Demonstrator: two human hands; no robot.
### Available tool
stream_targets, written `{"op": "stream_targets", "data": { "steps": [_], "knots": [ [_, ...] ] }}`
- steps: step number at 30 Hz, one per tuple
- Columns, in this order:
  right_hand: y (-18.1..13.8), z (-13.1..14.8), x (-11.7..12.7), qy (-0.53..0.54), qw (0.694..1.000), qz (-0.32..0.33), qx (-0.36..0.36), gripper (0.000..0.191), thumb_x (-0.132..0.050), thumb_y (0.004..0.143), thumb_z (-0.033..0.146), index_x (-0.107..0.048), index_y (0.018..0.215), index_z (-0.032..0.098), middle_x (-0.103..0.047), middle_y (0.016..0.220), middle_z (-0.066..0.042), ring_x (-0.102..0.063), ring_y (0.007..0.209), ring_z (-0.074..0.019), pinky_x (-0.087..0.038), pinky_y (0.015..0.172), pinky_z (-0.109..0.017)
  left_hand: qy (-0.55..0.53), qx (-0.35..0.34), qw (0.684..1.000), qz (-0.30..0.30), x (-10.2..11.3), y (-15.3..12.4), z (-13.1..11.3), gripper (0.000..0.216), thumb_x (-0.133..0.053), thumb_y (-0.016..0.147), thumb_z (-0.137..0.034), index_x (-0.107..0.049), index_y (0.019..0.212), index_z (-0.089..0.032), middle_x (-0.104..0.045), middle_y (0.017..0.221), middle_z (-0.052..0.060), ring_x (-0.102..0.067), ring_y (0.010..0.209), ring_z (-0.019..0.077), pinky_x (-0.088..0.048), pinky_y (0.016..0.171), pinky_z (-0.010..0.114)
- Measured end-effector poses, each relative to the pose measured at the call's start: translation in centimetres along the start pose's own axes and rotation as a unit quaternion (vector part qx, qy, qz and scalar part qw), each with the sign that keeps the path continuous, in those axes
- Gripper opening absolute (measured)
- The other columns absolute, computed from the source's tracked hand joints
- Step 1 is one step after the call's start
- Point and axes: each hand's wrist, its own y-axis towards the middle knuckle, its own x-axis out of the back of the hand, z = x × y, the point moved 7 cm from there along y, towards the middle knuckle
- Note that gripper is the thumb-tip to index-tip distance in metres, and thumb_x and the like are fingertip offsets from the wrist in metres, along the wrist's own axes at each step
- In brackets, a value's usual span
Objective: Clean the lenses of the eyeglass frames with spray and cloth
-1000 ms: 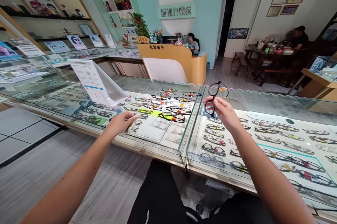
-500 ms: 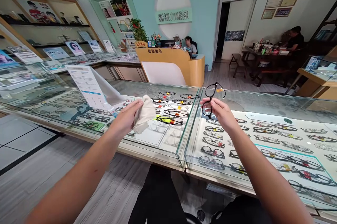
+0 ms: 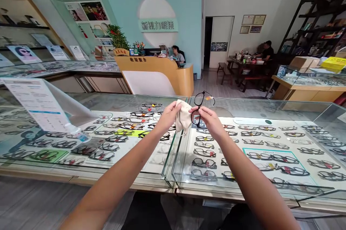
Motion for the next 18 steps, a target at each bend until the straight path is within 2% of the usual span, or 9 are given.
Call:
{"op": "stream_targets", "data": {
  "steps": [3,6,9,12,18],
  "knots": [
    [0.1,-0.2,0.7,-0.033,0.999,-0.027,0.014,0.034,-0.071,0.098,0.055,-0.082,0.108,0.025,-0.078,0.121,-0.007,-0.067,0.112,-0.0252,-0.049,0.105,-0.039,-0.031,0.02,0.999,0.015,-1.1,-0.8,1.8,0.048,-0.076,0.09,-0.063,-0.07,0.107,-0.018,-0.072,0.095,0.003,-0.064,0.087,0.0182,-0.047,0.08,0.027],
    [0.2,-0.7,1.3,-0.051,0.997,-0.051,0.015,0.032,-0.072,0.098,0.055,-0.084,0.108,0.026,-0.075,0.126,-0.005,-0.063,0.117,-0.0252,-0.046,0.107,-0.038,-0.046,0.03,0.998,0.043,-2.0,-2.2,2.5,0.051,-0.074,0.092,-0.064,-0.069,0.113,-0.019,-0.075,0.102,0.005,-0.068,0.094,0.0208,-0.05,0.084,0.029],
    [0.3,-1.5,1.5,-0.057,0.997,-0.056,0.003,0.034,-0.073,0.097,0.057,-0.084,0.111,0.028,-0.073,0.125,-0.004,-0.062,0.117,-0.0256,-0.046,0.108,-0.038,-0.061,0.043,0.995,0.069,-2.4,-3.1,2.4,0.052,-0.074,0.092,-0.068,-0.064,0.111,-0.02,-0.073,0.092,0.003,-0.068,0.083,0.0196,-0.051,0.077,0.028],
    [0.3,-1.9,1.4,-0.054,0.997,-0.059,-0.015,0.036,-0.073,0.096,0.06,-0.083,0.114,0.029,-0.073,0.116,-0.003,-0.062,0.11,-0.0245,-0.048,0.104,-0.037,-0.07,0.053,0.993,0.081,-2.4,-3.3,2.3,0.053,-0.074,0.091,-0.071,-0.058,0.106,-0.022,-0.066,0.081,-0.002,-0.062,0.07,0.0152,-0.048,0.068,0.026],
    [0.0,-1.6,0.7,-0.032,0.997,-0.061,-0.03,0.037,-0.074,0.095,0.061,-0.081,0.112,0.029,-0.076,0.113,-0.003,-0.064,0.101,-0.0235,-0.05,0.098,-0.036,-0.163,0.086,0.98,0.076,-2.5,-3.3,2.8,0.058,-0.077,0.085,-0.076,-0.065,0.103,-0.022,-0.067,0.089,0.0,-0.061,0.074,0.0122,-0.05,0.069,0.023]
  ]
}}
